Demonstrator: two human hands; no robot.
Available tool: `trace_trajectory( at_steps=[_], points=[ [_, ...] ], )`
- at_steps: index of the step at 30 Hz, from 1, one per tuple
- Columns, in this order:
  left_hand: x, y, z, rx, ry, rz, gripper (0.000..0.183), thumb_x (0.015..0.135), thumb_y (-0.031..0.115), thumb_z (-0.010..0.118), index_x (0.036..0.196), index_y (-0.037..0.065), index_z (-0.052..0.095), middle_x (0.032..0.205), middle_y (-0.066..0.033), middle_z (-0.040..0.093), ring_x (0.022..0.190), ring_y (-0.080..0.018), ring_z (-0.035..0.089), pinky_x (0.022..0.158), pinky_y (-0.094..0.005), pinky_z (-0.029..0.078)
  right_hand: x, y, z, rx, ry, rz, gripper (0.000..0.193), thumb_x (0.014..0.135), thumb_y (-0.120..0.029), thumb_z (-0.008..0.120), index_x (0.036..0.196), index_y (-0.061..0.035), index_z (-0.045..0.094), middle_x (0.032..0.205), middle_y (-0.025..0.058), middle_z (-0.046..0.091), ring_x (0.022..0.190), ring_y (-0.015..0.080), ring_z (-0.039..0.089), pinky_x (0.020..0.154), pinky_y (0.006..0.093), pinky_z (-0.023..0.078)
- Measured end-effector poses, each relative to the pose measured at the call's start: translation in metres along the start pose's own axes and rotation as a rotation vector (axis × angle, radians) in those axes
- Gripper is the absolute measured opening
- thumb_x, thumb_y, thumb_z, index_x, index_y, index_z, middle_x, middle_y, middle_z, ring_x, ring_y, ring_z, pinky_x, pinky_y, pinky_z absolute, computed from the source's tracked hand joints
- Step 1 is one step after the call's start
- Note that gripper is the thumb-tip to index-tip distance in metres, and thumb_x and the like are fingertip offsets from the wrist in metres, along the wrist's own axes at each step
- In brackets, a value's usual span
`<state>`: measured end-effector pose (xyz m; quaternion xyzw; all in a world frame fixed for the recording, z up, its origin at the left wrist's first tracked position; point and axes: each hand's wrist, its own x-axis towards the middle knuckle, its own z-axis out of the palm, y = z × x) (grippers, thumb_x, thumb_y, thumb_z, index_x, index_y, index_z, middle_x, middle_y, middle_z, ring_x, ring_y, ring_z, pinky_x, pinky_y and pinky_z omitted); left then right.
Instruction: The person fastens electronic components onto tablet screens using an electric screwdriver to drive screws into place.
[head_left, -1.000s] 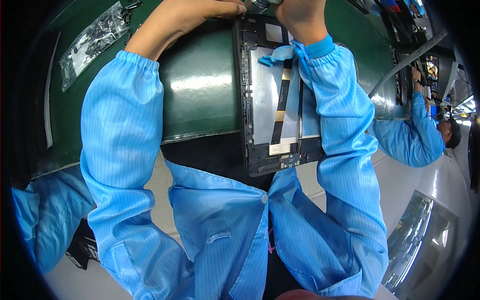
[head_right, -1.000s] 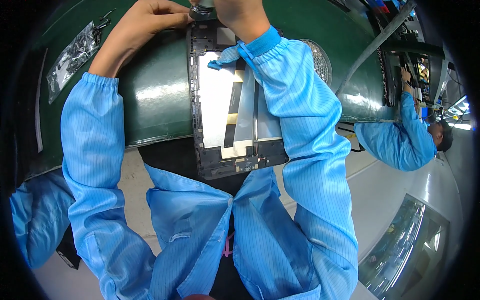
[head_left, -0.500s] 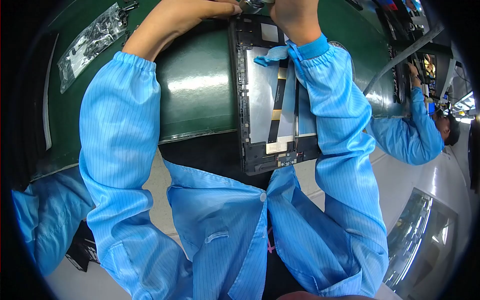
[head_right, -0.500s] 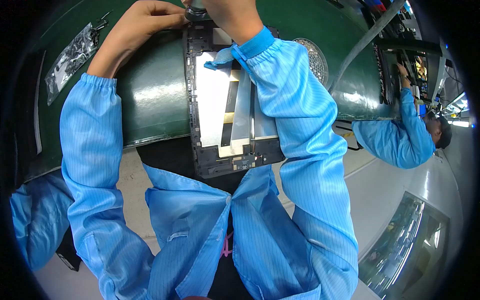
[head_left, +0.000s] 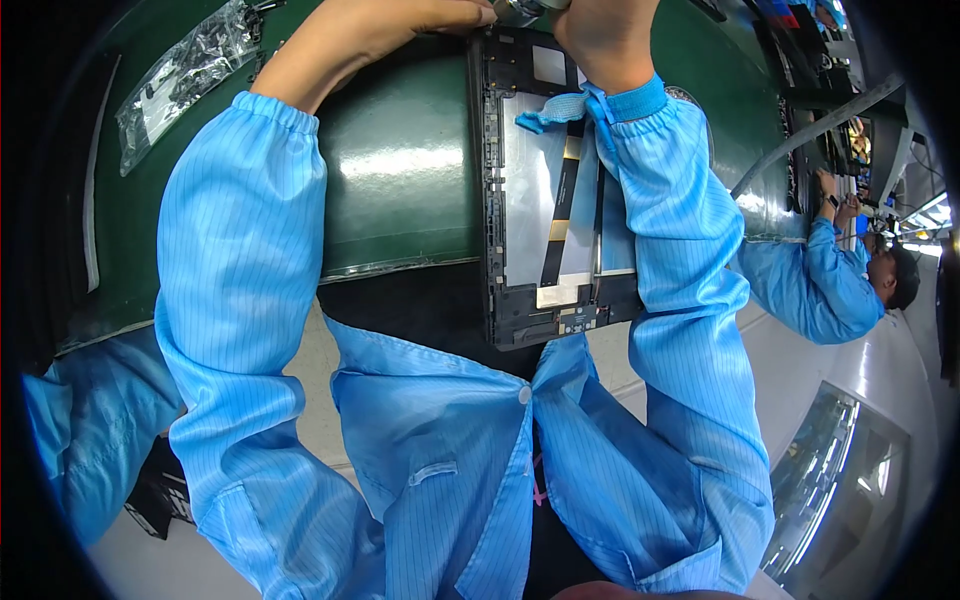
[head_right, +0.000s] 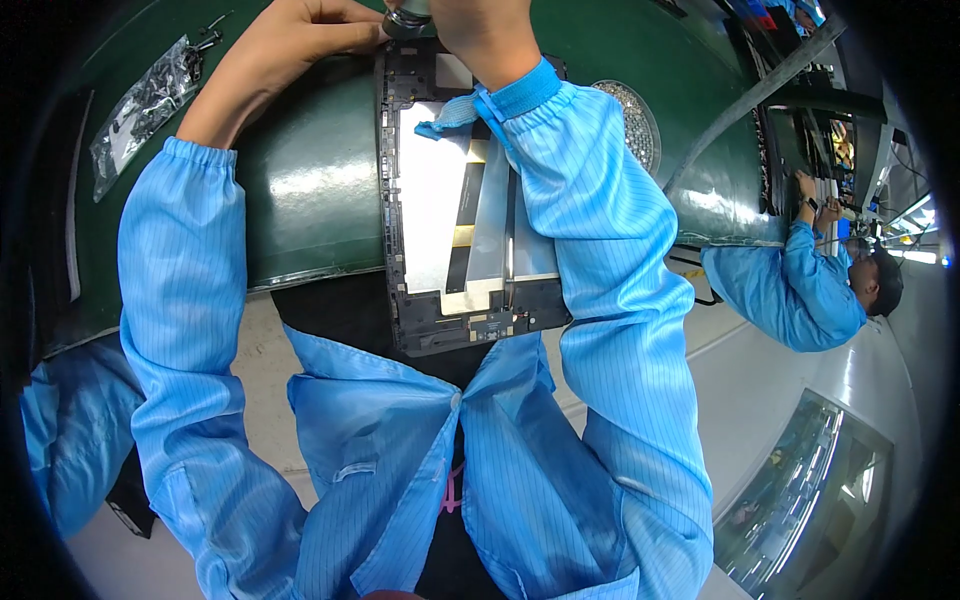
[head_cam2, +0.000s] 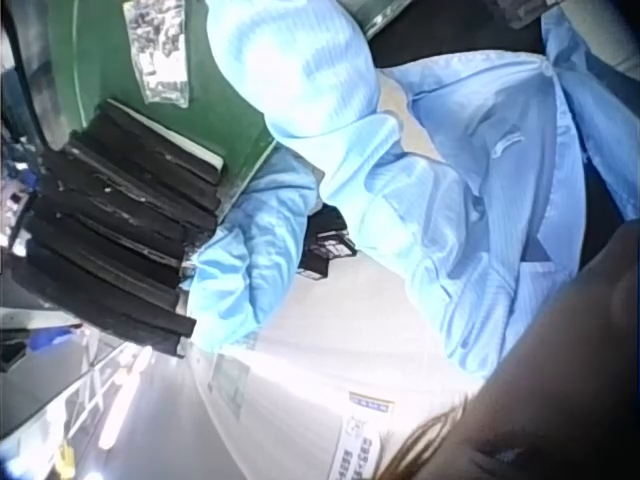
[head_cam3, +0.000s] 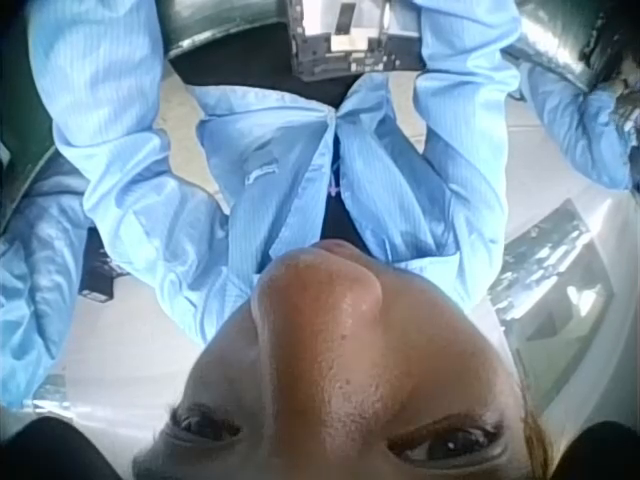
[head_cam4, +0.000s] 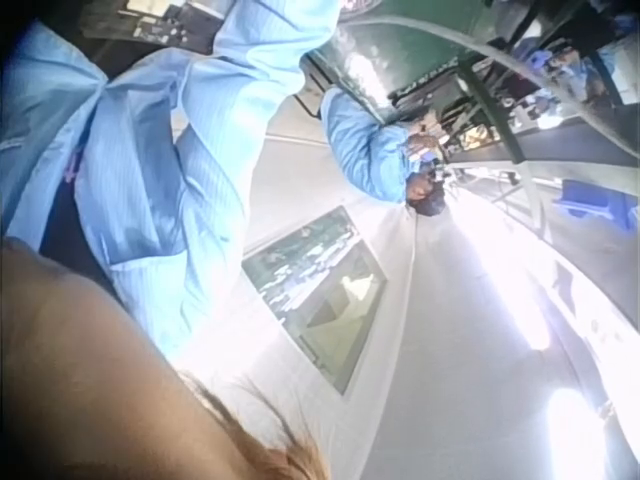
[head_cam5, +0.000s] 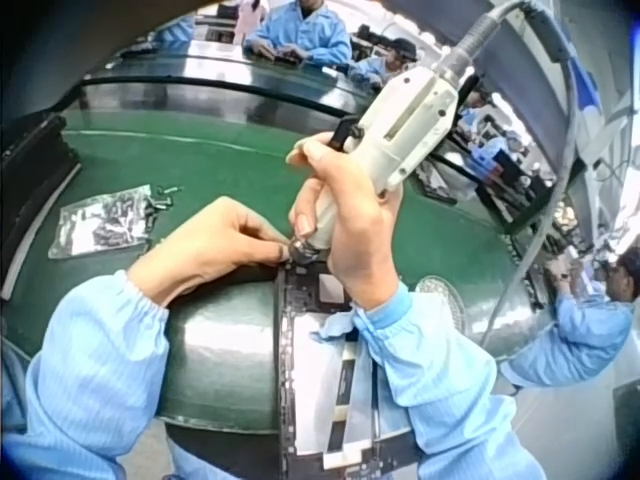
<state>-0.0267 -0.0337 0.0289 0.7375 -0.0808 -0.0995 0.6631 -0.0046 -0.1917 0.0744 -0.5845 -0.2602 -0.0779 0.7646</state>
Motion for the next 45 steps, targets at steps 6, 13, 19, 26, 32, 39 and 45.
trace_trajectory(
  at_steps=[6, 13, 19, 26, 32, 39, 45],
  points=[
    [0.001, 0.0, 0.0, -0.016, -0.013, -0.008, 0.016, 0.086, 0.008, 0.073, 0.091, -0.006, 0.076, 0.078, -0.0065, 0.071, 0.071, -0.0116, 0.062, 0.068, -0.0251, 0.049, 0.001, 0.001, -0.004, 0.002, -0.017, 0.006, 0.022, 0.094, -0.015, 0.062, 0.101, 0.0049, 0.064, 0.087, 0.0123, 0.067, 0.046, 0.0141, 0.054, 0.043, 0.028, 0.045],
    [-0.001, 0.002, 0.001, 0.01, -0.005, -0.017, 0.018, 0.085, 0.01, 0.074, 0.093, -0.006, 0.076, 0.078, -0.0064, 0.071, 0.07, -0.0114, 0.062, 0.067, -0.0255, 0.05, 0.001, 0.003, -0.007, -0.013, -0.064, -0.002, 0.023, 0.094, -0.016, 0.058, 0.101, 0.0058, 0.063, 0.078, 0.0111, 0.065, 0.046, 0.0137, 0.054, 0.045, 0.0276, 0.046],
    [-0.002, 0.004, 0.001, 0.042, 0.0, -0.006, 0.019, 0.086, 0.01, 0.074, 0.094, -0.006, 0.076, 0.078, -0.0069, 0.072, 0.071, -0.0114, 0.062, 0.068, -0.0256, 0.05, 0.001, 0.004, -0.009, 0.0, -0.085, -0.014, 0.023, 0.095, -0.016, 0.058, 0.1, 0.0051, 0.064, 0.069, 0.0093, 0.061, 0.044, 0.0136, 0.052, 0.045, 0.0268, 0.045],
    [-0.001, 0.003, 0.0, 0.011, -0.009, -0.012, 0.018, 0.085, 0.01, 0.074, 0.091, -0.006, 0.076, 0.077, -0.0062, 0.071, 0.07, -0.0113, 0.061, 0.067, -0.0256, 0.049, 0.001, 0.003, -0.006, -0.05, -0.102, -0.005, 0.023, 0.096, -0.019, 0.059, 0.092, 0.0034, 0.065, 0.054, 0.0076, 0.054, 0.043, 0.0136, 0.051, 0.043, 0.0258, 0.041],
    [0.003, 0.001, 0.001, 0.05, 0.003, 0.006, 0.017, 0.085, 0.01, 0.074, 0.089, -0.006, 0.076, 0.076, -0.0054, 0.07, 0.069, -0.0104, 0.06, 0.067, -0.0252, 0.048, 0.003, 0.0, -0.003, -0.076, -0.086, 0.028, 0.022, 0.095, -0.017, 0.059, 0.09, 0.0038, 0.066, 0.054, 0.0079, 0.055, 0.043, 0.0138, 0.051, 0.042, 0.026, 0.041],
    [0.011, -0.014, -0.007, 0.134, -0.085, 0.13, 0.022, 0.087, 0.012, 0.07, 0.098, -0.007, 0.073, 0.09, -0.006, 0.072, 0.084, -0.0109, 0.063, 0.081, -0.026, 0.049, 0.003, 0.001, -0.002, -0.032, -0.071, -0.04, 0.086, 0.092, -0.073, 0.048, 0.112, 0.0096, 0.062, 0.09, 0.0134, 0.064, 0.046, 0.0153, 0.056, 0.04, 0.0259, 0.043],
    [0.005, -0.01, -0.001, 0.037, -0.049, 0.036, 0.021, 0.088, 0.011, 0.07, 0.097, -0.008, 0.073, 0.086, -0.0036, 0.071, 0.08, -0.0083, 0.06, 0.077, -0.0238, 0.047, 0.006, 0.009, -0.012, 0.275, -0.138, 0.113, 0.119, 0.081, -0.094, 0.022, 0.121, 0.0123, 0.058, 0.097, 0.0169, 0.065, 0.047, 0.018, 0.058, 0.04, 0.0271, 0.047]
  ],
)
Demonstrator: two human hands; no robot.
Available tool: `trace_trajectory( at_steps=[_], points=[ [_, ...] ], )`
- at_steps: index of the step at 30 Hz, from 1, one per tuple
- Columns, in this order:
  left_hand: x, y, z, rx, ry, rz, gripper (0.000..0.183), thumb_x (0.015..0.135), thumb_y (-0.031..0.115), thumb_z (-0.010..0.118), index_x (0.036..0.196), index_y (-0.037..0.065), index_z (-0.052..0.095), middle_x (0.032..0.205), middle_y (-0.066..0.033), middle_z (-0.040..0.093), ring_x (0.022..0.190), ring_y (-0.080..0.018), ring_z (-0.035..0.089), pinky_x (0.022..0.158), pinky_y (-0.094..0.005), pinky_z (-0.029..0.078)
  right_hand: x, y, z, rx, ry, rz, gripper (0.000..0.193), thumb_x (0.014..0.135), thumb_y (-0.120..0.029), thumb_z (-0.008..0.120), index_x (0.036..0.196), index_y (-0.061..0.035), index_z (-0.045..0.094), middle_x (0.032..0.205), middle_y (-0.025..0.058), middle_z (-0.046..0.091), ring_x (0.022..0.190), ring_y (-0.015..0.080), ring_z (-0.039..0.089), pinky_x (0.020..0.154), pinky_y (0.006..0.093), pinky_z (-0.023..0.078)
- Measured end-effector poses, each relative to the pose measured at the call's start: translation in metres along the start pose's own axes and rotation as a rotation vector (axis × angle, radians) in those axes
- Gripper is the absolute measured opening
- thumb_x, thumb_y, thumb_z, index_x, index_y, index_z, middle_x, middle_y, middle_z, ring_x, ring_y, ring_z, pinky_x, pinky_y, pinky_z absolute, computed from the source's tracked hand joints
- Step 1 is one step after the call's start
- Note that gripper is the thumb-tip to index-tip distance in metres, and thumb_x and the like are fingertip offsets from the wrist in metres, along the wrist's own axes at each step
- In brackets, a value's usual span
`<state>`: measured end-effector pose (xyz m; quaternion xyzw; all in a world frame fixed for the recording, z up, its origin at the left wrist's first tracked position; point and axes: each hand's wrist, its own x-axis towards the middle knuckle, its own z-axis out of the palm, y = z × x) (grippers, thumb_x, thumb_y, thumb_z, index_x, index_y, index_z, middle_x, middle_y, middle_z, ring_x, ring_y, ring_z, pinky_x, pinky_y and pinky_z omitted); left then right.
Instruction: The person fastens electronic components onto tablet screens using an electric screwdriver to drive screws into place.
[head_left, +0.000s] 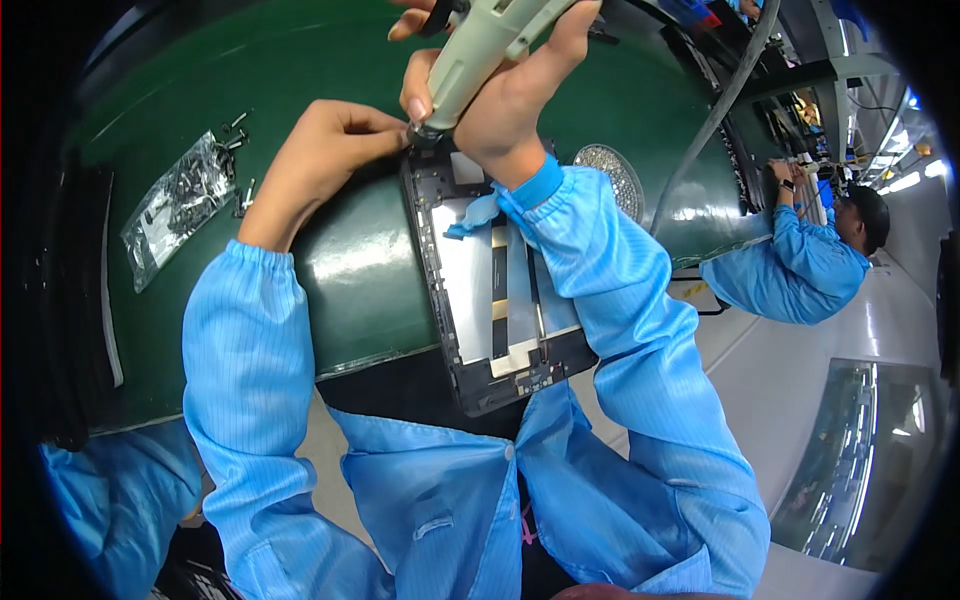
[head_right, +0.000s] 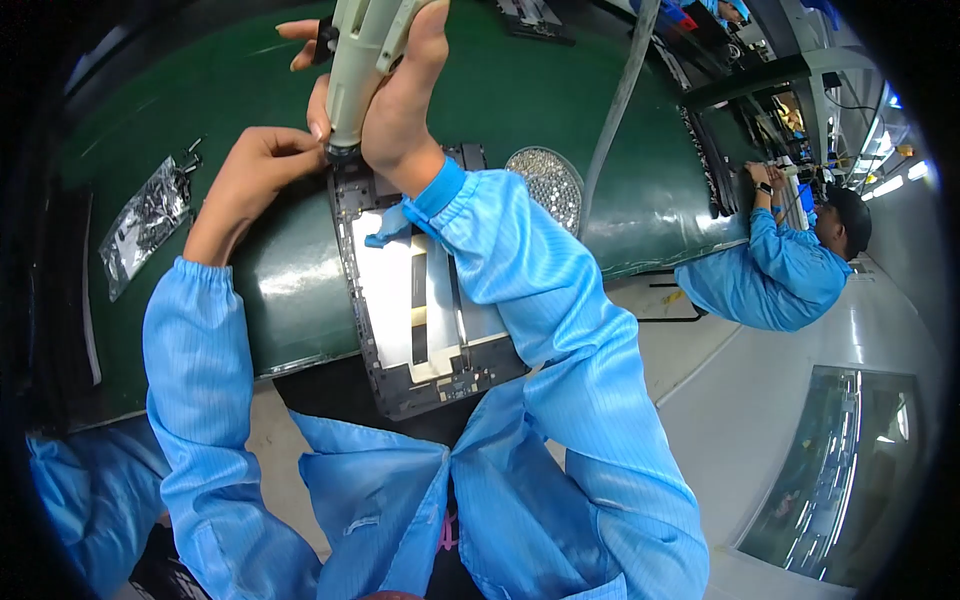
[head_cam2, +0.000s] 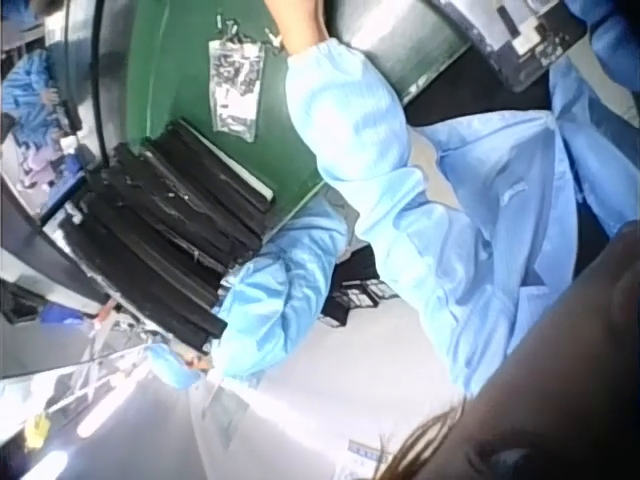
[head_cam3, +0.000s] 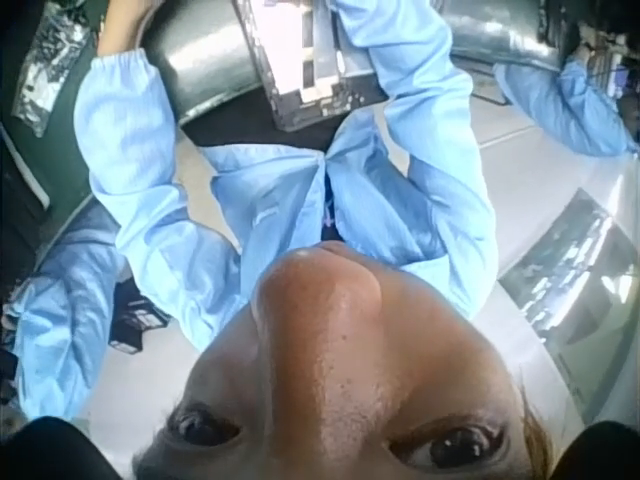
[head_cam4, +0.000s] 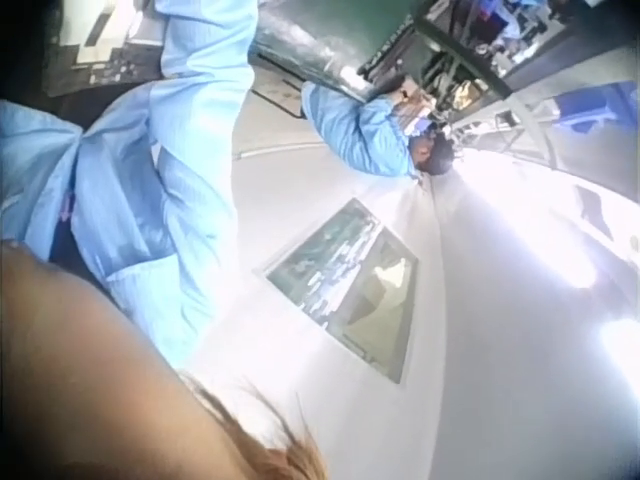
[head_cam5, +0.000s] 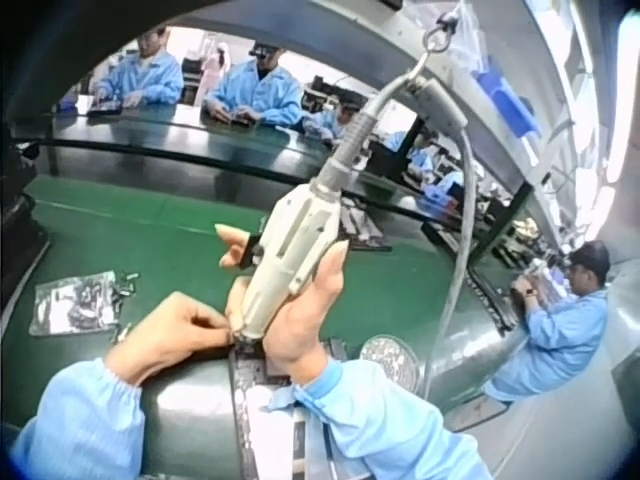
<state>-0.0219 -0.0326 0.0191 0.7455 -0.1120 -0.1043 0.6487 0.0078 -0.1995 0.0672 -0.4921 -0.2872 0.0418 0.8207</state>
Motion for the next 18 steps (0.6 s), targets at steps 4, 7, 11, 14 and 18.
trace_trajectory(
  at_steps=[4, 7, 11, 14, 18],
  points=[
    [0.0, 0.005, 0.0, 0.034, 0.013, -0.02, 0.022, 0.087, 0.011, 0.071, 0.098, -0.008, 0.073, 0.086, -0.0043, 0.071, 0.08, -0.0088, 0.061, 0.076, -0.0243, 0.048, -0.002, -0.009, 0.009, 0.034, 0.076, 0.013, 0.119, 0.081, -0.094, 0.022, 0.127, 0.0098, 0.056, 0.11, 0.021, 0.066, 0.05, 0.0191, 0.059, 0.042, 0.0279, 0.048],
    [0.0, 0.004, -0.001, 0.051, 0.018, -0.013, 0.023, 0.087, 0.012, 0.071, 0.098, -0.008, 0.073, 0.085, -0.0048, 0.071, 0.08, -0.0091, 0.061, 0.075, -0.0244, 0.048, 0.0, -0.005, 0.004, 0.063, 0.003, 0.074, 0.122, 0.079, -0.095, 0.024, 0.129, 0.0125, 0.055, 0.103, 0.0175, 0.066, 0.05, 0.0195, 0.06, 0.041, 0.0279, 0.047],
    [0.0, 0.003, -0.002, 0.06, 0.03, 0.014, 0.026, 0.083, 0.015, 0.074, 0.099, -0.006, 0.076, 0.083, -0.0088, 0.073, 0.075, -0.0119, 0.063, 0.071, -0.0259, 0.05, 0.005, -0.009, 0.007, -0.007, 0.006, 0.044, 0.123, 0.079, -0.095, 0.026, 0.13, 0.0141, 0.054, 0.099, 0.0143, 0.066, 0.048, 0.0189, 0.059, 0.041, 0.0275, 0.047],
    [0.002, -0.002, -0.003, 0.047, 0.029, 0.028, 0.026, 0.083, 0.016, 0.075, 0.099, -0.005, 0.076, 0.084, -0.009, 0.073, 0.076, -0.0126, 0.064, 0.072, -0.0263, 0.05, 0.002, -0.01, 0.007, -0.055, -0.01, 0.031, 0.12, 0.079, -0.094, 0.031, 0.126, 0.014, 0.056, 0.098, 0.0138, 0.065, 0.047, 0.0188, 0.058, 0.041, 0.0276, 0.046],
    [0.003, -0.005, -0.002, 0.079, 0.038, 0.079, 0.027, 0.084, 0.018, 0.076, 0.099, -0.004, 0.077, 0.084, -0.0095, 0.074, 0.076, -0.014, 0.065, 0.073, -0.0271, 0.05, -0.002, 0.0, 0.005, -0.087, -0.014, -0.051, 0.09, 0.09, -0.076, 0.048, 0.113, 0.0105, 0.063, 0.087, 0.0123, 0.066, 0.047, 0.0163, 0.057, 0.042, 0.0264, 0.045]
  ],
)
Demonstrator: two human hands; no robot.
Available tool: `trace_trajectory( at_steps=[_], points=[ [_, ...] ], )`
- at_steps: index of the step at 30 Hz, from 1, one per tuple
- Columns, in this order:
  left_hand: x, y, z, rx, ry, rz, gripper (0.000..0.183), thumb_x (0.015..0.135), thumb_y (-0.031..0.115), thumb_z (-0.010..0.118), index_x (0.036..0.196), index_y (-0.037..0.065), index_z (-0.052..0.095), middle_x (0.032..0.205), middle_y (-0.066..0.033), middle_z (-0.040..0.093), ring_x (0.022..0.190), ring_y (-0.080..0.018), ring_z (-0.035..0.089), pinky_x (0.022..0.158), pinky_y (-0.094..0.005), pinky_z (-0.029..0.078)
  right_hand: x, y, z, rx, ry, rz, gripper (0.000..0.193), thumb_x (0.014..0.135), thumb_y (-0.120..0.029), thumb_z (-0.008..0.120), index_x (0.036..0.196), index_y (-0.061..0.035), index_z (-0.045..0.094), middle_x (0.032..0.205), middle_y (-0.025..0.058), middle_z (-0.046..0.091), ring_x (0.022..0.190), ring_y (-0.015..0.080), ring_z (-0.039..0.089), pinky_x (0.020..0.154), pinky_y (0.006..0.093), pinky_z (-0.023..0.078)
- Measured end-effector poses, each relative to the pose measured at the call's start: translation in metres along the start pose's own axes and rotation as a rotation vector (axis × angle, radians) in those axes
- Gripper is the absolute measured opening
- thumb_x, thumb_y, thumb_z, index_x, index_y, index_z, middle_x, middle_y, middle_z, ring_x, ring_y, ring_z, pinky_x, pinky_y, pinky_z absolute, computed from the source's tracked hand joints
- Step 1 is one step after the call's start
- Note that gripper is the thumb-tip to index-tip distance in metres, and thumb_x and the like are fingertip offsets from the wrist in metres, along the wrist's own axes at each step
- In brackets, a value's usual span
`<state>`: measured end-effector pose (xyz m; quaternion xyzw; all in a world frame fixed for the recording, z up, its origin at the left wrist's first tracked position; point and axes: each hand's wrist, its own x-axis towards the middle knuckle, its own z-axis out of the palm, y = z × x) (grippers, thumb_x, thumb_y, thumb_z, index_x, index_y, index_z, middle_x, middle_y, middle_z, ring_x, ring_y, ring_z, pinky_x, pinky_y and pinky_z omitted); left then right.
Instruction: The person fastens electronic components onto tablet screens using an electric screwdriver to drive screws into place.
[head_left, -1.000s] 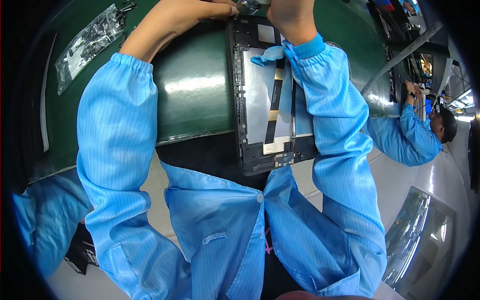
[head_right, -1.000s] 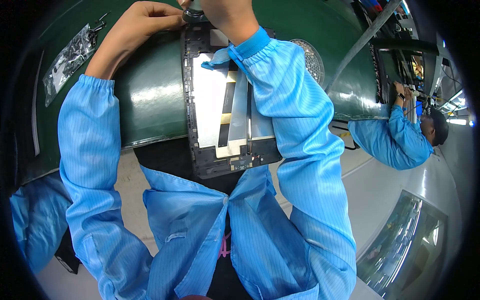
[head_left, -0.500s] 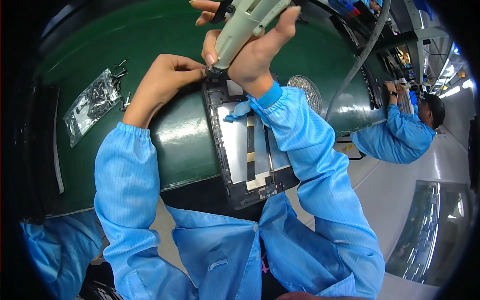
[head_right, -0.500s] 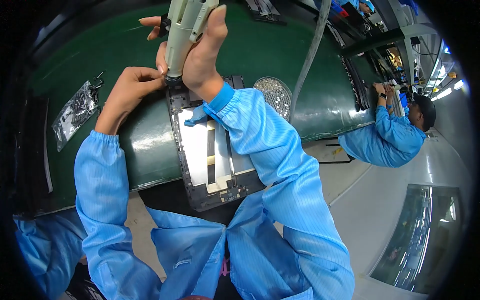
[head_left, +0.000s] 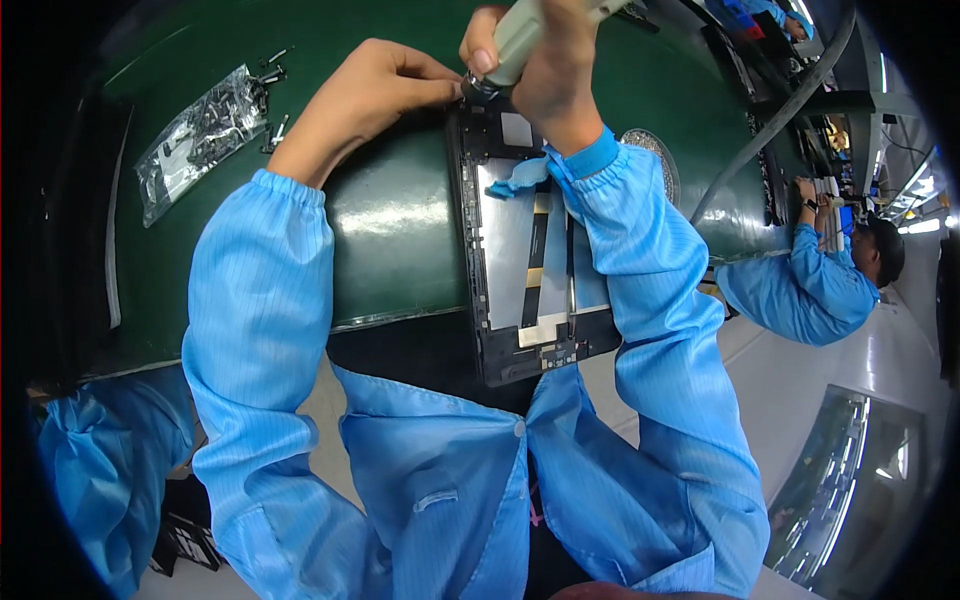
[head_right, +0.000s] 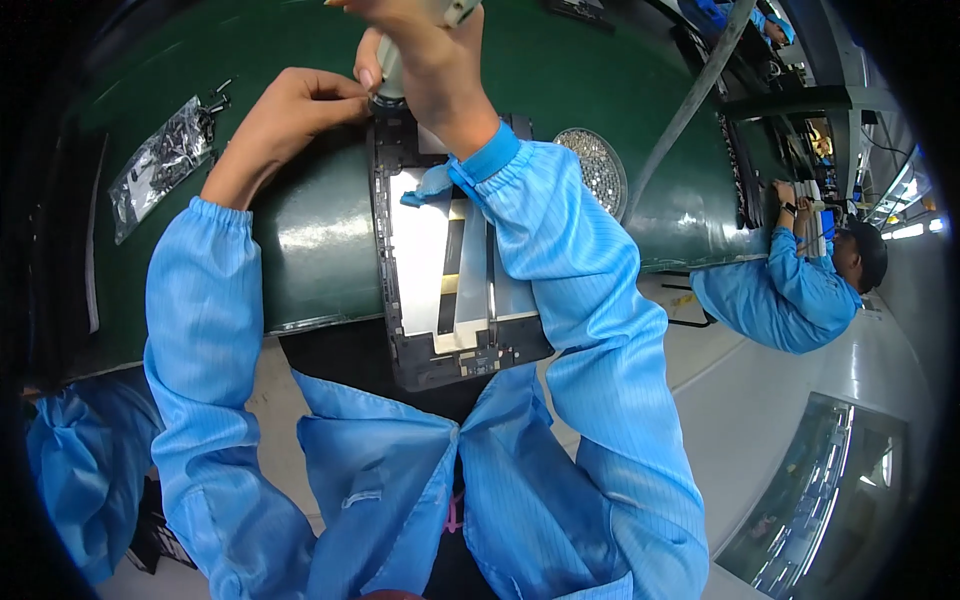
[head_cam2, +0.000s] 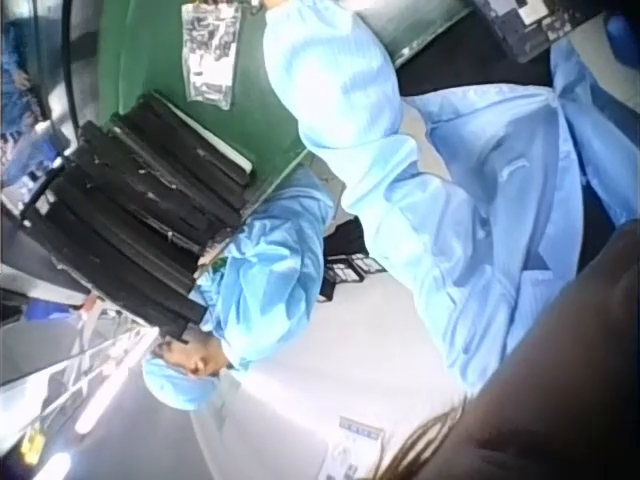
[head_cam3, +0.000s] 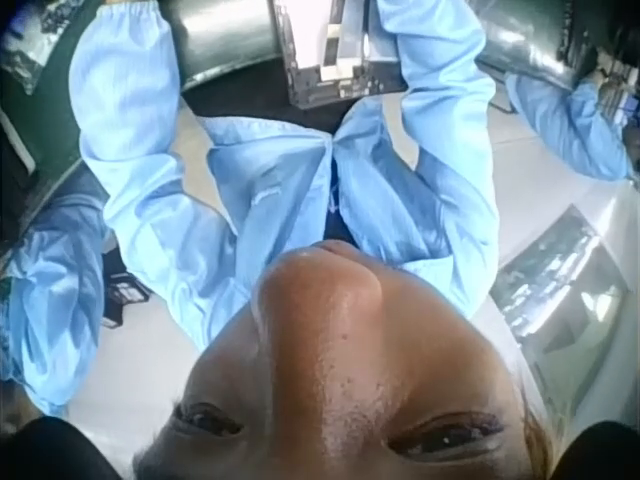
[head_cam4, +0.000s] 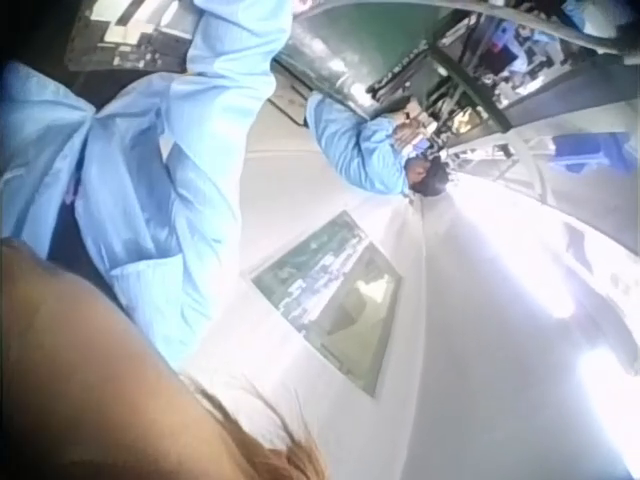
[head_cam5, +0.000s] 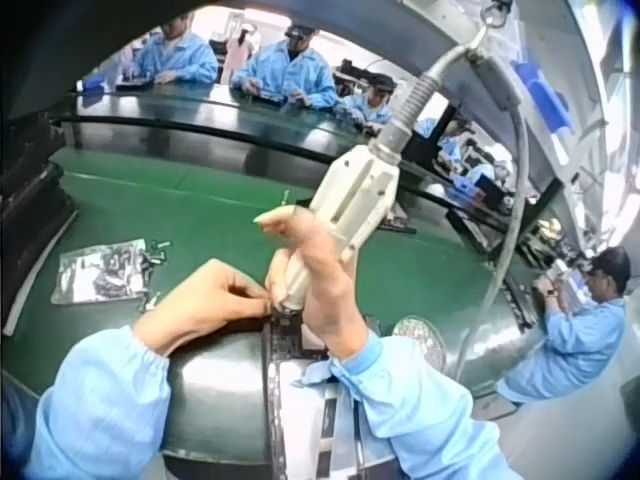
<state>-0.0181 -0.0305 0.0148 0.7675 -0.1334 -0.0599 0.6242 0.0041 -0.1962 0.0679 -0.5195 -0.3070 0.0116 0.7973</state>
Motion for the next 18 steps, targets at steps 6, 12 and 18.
trace_trajectory(
  at_steps=[6, 12, 18],
  points=[
    [0.001, -0.001, 0.0, 0.058, -0.025, -0.014, 0.024, 0.089, 0.014, 0.071, 0.104, -0.006, 0.074, 0.088, -0.0091, 0.072, 0.081, -0.0129, 0.066, 0.078, -0.0245, 0.051, 0.002, -0.009, 0.011, -0.203, 0.08, 0.091, 0.027, 0.097, -0.026, 0.067, 0.094, 0.0008, 0.065, 0.067, 0.005, 0.06, 0.047, 0.0123, 0.055, 0.045, 0.0253, 0.042],
    [0.007, -0.016, -0.005, 0.032, -0.039, -0.062, 0.026, 0.09, 0.015, 0.071, 0.105, -0.006, 0.073, 0.091, -0.0098, 0.073, 0.083, -0.0139, 0.067, 0.08, -0.0258, 0.052, 0.002, -0.01, 0.014, -0.24, 0.099, 0.039, 0.024, 0.095, -0.022, 0.069, 0.089, 0.0001, 0.063, 0.067, 0.0045, 0.058, 0.046, 0.0128, 0.054, 0.042, 0.0259, 0.04],
    [0.005, -0.018, -0.005, 0.025, -0.024, -0.043, 0.026, 0.09, 0.014, 0.071, 0.105, -0.005, 0.073, 0.091, -0.0102, 0.073, 0.084, -0.0149, 0.068, 0.082, -0.0261, 0.052, 0.001, -0.011, 0.015, -0.288, 0.089, 0.051, 0.024, 0.095, -0.021, 0.069, 0.088, 0.0005, 0.063, 0.067, 0.0046, 0.058, 0.046, 0.013, 0.054, 0.042, 0.0259, 0.04]
  ],
)
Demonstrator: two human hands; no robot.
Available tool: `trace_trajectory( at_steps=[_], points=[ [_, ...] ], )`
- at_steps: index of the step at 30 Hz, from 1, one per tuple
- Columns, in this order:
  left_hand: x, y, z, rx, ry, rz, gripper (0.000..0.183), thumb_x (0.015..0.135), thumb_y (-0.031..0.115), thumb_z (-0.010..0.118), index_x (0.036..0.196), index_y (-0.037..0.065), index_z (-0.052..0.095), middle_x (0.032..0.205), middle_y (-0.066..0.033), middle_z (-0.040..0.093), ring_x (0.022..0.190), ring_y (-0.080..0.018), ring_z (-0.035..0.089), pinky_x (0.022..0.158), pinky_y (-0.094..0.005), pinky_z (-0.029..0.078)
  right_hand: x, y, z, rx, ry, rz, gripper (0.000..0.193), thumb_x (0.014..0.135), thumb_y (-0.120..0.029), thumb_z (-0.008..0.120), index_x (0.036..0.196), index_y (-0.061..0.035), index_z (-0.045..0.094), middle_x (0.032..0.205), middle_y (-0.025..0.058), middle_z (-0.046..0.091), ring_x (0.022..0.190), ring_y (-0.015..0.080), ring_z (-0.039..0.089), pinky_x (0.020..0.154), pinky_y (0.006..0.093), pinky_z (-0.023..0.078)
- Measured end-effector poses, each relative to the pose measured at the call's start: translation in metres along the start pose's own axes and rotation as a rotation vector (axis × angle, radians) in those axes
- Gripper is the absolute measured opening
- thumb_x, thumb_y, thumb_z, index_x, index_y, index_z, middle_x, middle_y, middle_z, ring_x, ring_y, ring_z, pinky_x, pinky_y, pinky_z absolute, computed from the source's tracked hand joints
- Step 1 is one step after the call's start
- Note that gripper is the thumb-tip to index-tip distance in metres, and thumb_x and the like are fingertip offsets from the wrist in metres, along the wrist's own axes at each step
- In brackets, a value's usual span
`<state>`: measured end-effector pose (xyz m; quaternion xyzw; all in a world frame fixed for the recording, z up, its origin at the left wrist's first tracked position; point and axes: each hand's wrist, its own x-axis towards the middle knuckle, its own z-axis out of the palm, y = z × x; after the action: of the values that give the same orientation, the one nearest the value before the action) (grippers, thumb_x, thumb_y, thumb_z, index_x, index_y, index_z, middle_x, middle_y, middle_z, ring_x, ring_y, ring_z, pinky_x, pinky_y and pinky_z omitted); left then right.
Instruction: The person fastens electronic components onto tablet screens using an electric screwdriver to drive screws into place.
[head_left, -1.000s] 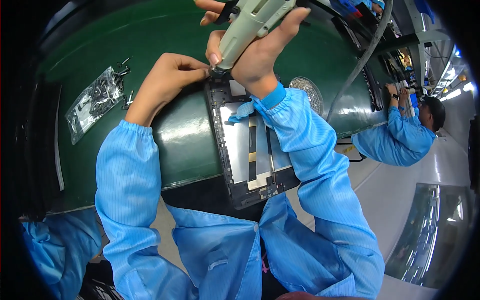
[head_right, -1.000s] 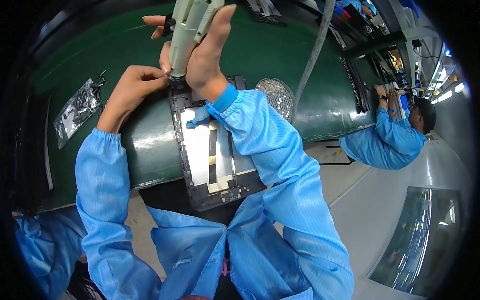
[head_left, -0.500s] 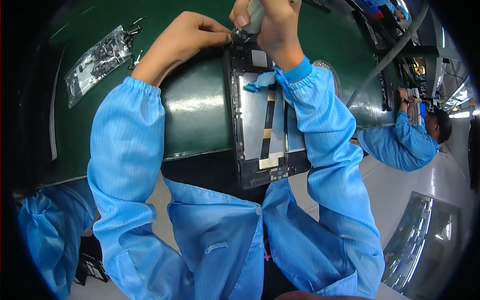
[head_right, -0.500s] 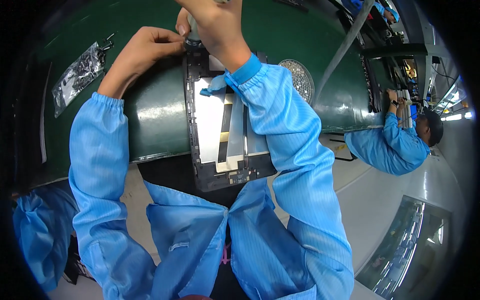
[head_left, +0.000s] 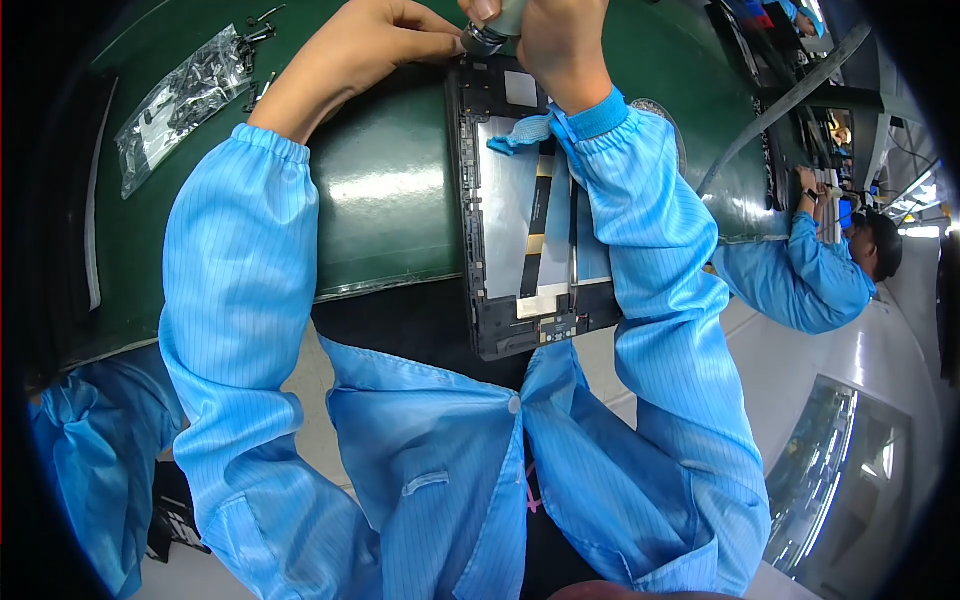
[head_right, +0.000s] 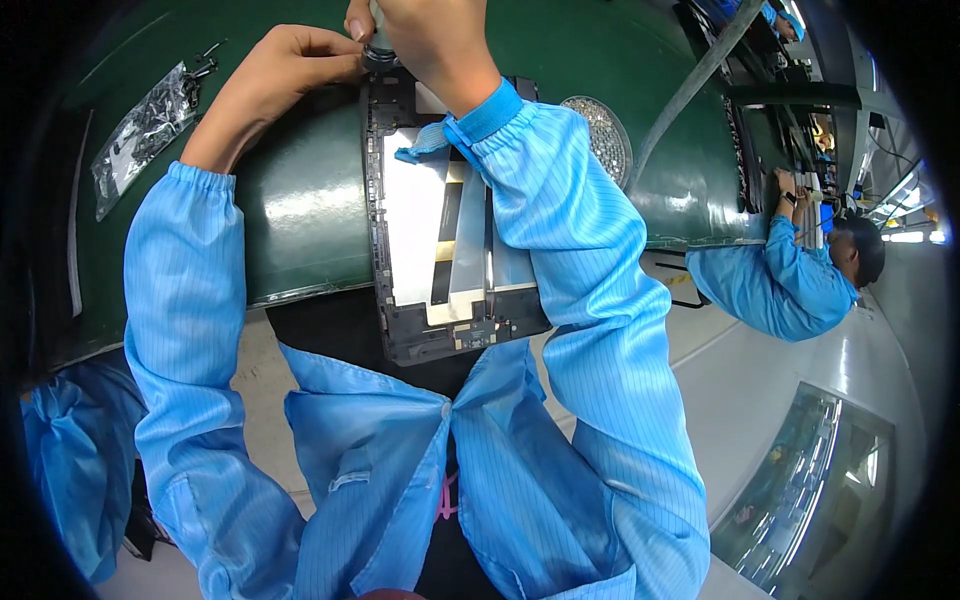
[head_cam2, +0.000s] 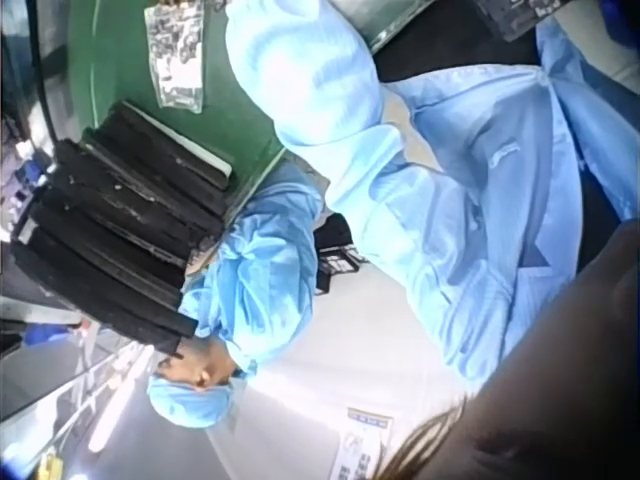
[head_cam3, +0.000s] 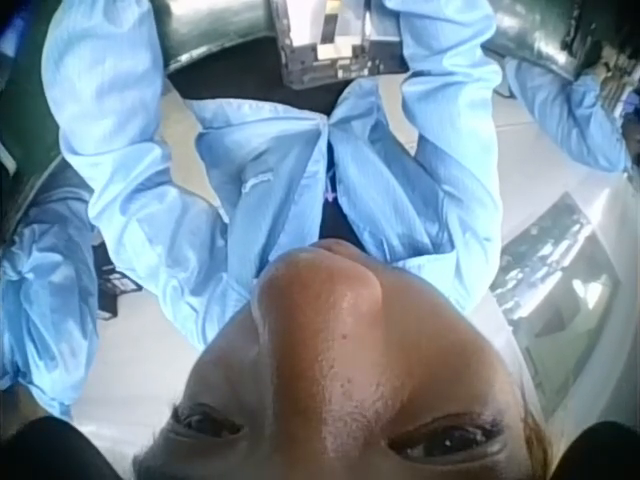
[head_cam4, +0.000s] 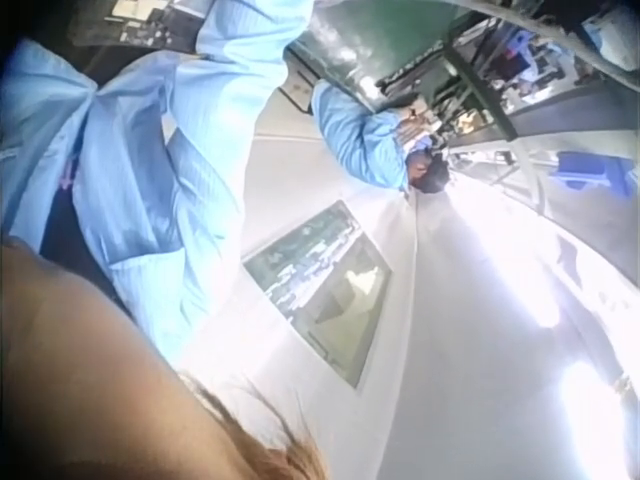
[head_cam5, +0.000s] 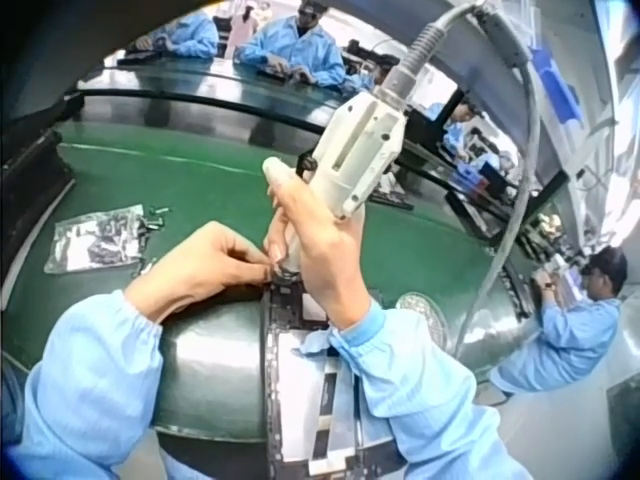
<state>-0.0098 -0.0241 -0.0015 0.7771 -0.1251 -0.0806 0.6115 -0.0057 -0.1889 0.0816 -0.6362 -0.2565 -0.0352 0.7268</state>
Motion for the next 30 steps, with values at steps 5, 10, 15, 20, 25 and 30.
trace_trajectory(
  at_steps=[5, 10, 15, 20, 25, 30],
  points=[
    [0.002, -0.002, 0.0, -0.004, -0.007, 0.005, 0.026, 0.089, 0.015, 0.071, 0.106, -0.005, 0.073, 0.092, -0.0107, 0.073, 0.085, -0.0152, 0.068, 0.083, -0.0265, 0.052, 0.0, -0.004, 0.008, 0.054, 0.074, 0.009, 0.023, 0.095, -0.021, 0.069, 0.091, 0.0014, 0.064, 0.068, 0.0053, 0.06, 0.045, 0.0123, 0.053, 0.04, 0.0258, 0.039],
    [0.002, 0.003, 0.0, 0.037, 0.008, 0.009, 0.026, 0.089, 0.015, 0.072, 0.106, -0.005, 0.074, 0.093, -0.0107, 0.073, 0.085, -0.0152, 0.068, 0.083, -0.0265, 0.052, -0.002, -0.004, 0.003, 0.015, 0.066, 0.0, 0.021, 0.095, -0.018, 0.07, 0.092, 0.0015, 0.063, 0.07, 0.0049, 0.059, 0.044, 0.0124, 0.053, 0.04, 0.0258, 0.039],
    [-0.001, 0.001, 0.001, 0.059, 0.02, 0.018, 0.026, 0.089, 0.015, 0.071, 0.105, -0.005, 0.074, 0.093, -0.0109, 0.073, 0.085, -0.0153, 0.068, 0.082, -0.0267, 0.053, -0.001, -0.002, 0.004, 0.037, 0.078, -0.002, 0.021, 0.095, -0.019, 0.07, 0.089, 0.0007, 0.063, 0.067, 0.0044, 0.058, 0.044, 0.0123, 0.053, 0.04, 0.0259, 0.039],
    [-0.001, 0.005, 0.002, 0.042, 0.021, 0.028, 0.027, 0.089, 0.015, 0.071, 0.106, -0.005, 0.074, 0.093, -0.0109, 0.073, 0.086, -0.0152, 0.069, 0.082, -0.0264, 0.053, 0.0, -0.002, 0.0, 0.044, 0.05, -0.021, 0.021, 0.095, -0.018, 0.07, 0.087, 0.0, 0.063, 0.065, 0.0041, 0.06, 0.043, 0.0114, 0.053, 0.039, 0.0257, 0.039],
    [-0.005, 0.012, 0.003, 0.079, 0.02, 0.02, 0.027, 0.089, 0.015, 0.071, 0.108, -0.005, 0.073, 0.093, -0.0101, 0.073, 0.086, -0.0143, 0.068, 0.082, -0.026, 0.053, -0.001, 0.0, 0.004, 0.07, 0.129, 0.032, 0.019, 0.095, -0.018, 0.07, 0.085, -0.0017, 0.065, 0.057, 0.0014, 0.056, 0.042, 0.01, 0.052, 0.039, 0.0245, 0.036],
    [-0.007, 0.017, 0.003, 0.048, 0.002, 0.075, 0.028, 0.089, 0.018, 0.072, 0.106, -0.004, 0.074, 0.093, -0.0094, 0.073, 0.083, -0.0131, 0.066, 0.077, -0.0259, 0.051, 0.002, 0.004, 0.0, 0.087, 0.073, -0.012, 0.019, 0.094, -0.018, 0.072, 0.086, -0.0026, 0.066, 0.057, 0.0002, 0.057, 0.042, 0.0089, 0.052, 0.04, 0.024, 0.036]
  ],
)
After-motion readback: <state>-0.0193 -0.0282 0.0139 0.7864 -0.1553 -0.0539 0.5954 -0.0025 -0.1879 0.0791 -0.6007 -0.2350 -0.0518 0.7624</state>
